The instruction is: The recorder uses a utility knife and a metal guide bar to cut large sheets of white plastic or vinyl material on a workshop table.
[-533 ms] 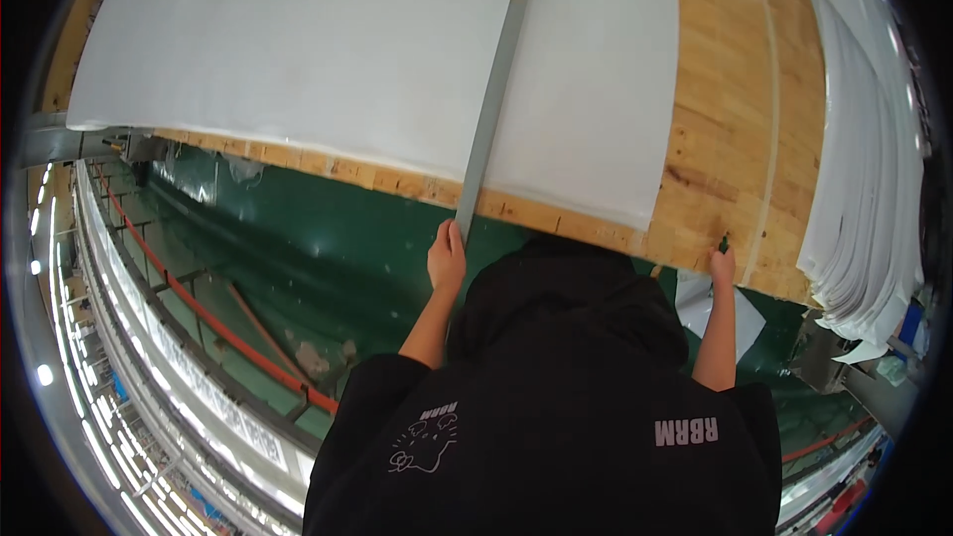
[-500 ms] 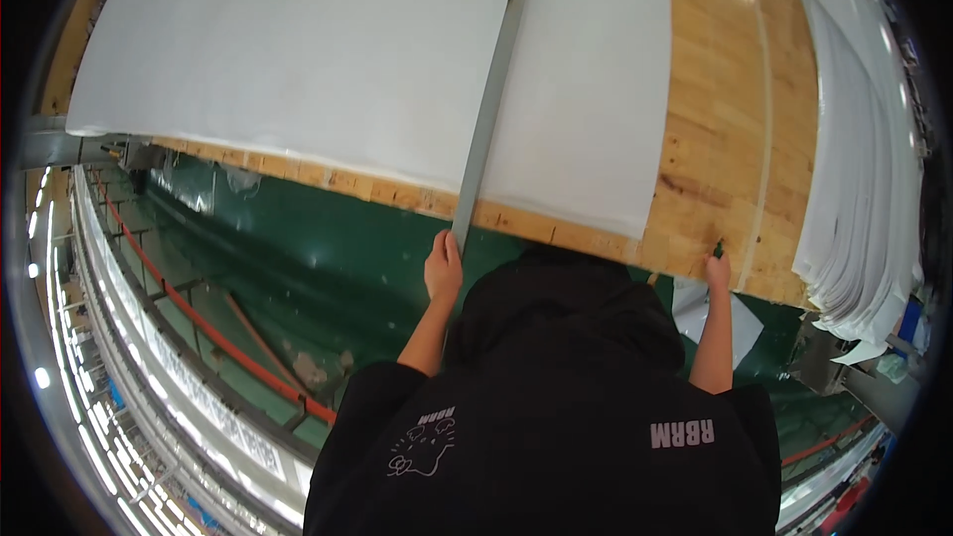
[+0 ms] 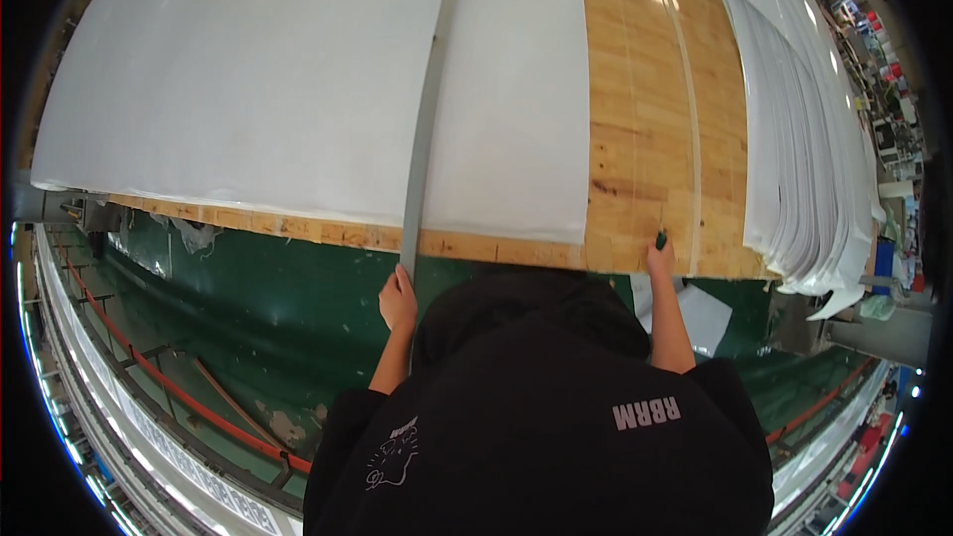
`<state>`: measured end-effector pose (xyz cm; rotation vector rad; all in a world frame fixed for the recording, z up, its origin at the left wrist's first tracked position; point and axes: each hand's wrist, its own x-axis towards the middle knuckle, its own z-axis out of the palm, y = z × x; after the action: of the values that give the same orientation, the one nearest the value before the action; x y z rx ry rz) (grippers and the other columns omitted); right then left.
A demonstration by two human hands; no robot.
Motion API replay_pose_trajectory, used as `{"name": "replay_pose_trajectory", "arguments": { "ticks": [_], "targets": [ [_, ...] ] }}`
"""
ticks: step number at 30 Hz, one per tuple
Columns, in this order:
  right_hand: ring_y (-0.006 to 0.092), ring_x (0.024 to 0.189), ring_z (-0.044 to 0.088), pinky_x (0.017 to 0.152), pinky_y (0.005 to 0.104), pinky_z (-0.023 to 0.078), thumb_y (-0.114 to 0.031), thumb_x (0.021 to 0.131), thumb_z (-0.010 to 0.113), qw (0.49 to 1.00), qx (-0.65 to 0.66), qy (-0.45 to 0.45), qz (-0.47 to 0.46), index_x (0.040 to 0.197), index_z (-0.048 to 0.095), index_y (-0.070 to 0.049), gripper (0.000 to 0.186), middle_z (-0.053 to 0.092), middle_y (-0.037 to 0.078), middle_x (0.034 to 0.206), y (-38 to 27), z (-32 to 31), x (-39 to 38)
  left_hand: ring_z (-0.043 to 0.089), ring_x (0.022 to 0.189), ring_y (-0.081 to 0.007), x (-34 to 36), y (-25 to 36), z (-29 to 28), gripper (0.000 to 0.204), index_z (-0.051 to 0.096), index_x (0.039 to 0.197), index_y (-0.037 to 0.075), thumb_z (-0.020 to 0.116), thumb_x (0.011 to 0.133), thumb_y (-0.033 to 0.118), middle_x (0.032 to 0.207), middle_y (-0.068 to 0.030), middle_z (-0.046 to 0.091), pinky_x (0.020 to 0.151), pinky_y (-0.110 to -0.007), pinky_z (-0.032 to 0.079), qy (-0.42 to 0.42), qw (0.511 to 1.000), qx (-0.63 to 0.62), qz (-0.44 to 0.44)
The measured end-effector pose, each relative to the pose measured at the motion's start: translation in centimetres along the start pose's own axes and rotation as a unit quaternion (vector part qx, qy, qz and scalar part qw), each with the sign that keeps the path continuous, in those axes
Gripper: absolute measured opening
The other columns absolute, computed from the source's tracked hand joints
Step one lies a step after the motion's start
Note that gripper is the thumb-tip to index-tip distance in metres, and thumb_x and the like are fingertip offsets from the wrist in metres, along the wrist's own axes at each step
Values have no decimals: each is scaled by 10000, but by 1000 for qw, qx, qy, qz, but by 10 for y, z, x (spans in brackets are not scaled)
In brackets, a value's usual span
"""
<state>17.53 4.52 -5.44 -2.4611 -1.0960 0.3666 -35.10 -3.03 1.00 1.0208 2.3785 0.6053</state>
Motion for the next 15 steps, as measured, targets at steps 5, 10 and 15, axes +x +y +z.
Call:
{"name": "replay_pose_trajectory", "arguments": {
  "ticks": [5, 10, 15],
  "targets": [
    [290, 883, 593, 776, 353, 457, -148, 810, 590, 925, 160, -198, -283, 1075, 563, -55, 282, 621, 153, 928, -94, 0, -28, 602, 775, -406, 1, -1, 0, 530, 647, 883, 34, 354, 932, 474, 816, -207, 637, 674, -472, 464, 6, 1000, -5, -15],
    [314, 881, 583, 786, 351, 453, -93, 781, 570, 878, 90, -405, -239, 1078, 562, -71, 298, 610, 149, 918, -151, -12, -40, 604, 761, -397, -3, 1, 6, 541, 654, 901, 38, 351, 931, 485, 821, -195, 643, 660, -461, 465, 13, 999, 27, -25],
    [311, 954, 581, 826, 360, 447, -43, 757, 556, 837, 34, -434, -331, 1112, 559, -86, 357, 621, 135, 1005, -138, -22, -45, 604, 749, -387, -6, 5, 5, 544, 646, 848, 41, 349, 930, 488, 797, -174, 643, 653, -462, 464, 24, 998, 36, -38]
  ]
}}
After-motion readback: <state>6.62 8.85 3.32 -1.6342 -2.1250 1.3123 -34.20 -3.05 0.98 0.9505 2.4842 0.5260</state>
